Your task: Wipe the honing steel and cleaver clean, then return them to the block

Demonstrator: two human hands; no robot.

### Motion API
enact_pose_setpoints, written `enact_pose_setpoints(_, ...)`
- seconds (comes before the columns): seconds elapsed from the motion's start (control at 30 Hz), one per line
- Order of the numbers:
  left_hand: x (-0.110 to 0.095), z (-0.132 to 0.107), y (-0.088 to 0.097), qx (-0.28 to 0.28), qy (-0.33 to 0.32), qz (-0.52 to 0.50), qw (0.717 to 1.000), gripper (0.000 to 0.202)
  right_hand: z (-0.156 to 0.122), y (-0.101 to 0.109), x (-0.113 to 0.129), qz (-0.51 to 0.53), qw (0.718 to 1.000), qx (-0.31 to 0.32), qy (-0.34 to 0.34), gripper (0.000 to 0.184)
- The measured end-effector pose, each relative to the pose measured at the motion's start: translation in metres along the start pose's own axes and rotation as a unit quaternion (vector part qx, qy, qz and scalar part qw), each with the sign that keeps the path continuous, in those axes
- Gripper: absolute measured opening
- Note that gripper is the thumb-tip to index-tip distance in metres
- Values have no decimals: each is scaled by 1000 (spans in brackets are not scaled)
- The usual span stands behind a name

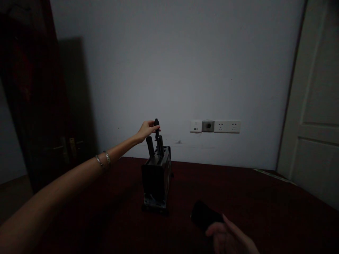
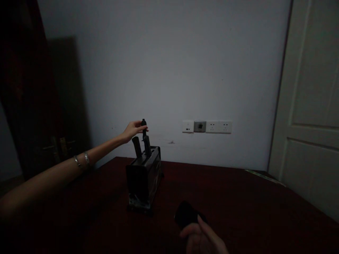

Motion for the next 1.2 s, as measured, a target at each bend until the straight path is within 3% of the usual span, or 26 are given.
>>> enact_pose_setpoints(0.77,4,-4,2,49,-13,80,996,7,-2,-4,1,-9,1000,12,2,60)
enact_pose_setpoints(1.2,11,-3,1,84,-5,142,986,22,0,-5,2,-13,1000,15,4,59)
Point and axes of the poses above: each hand's wrist, its own z-axis towards the middle knuckle, its own y-axis out of the back of the hand, x = y × z, the point moved 7 cm from there along z, towards the middle knuckle, and after that the axes turned 6 degrees about -x, right-handed, at the moved point
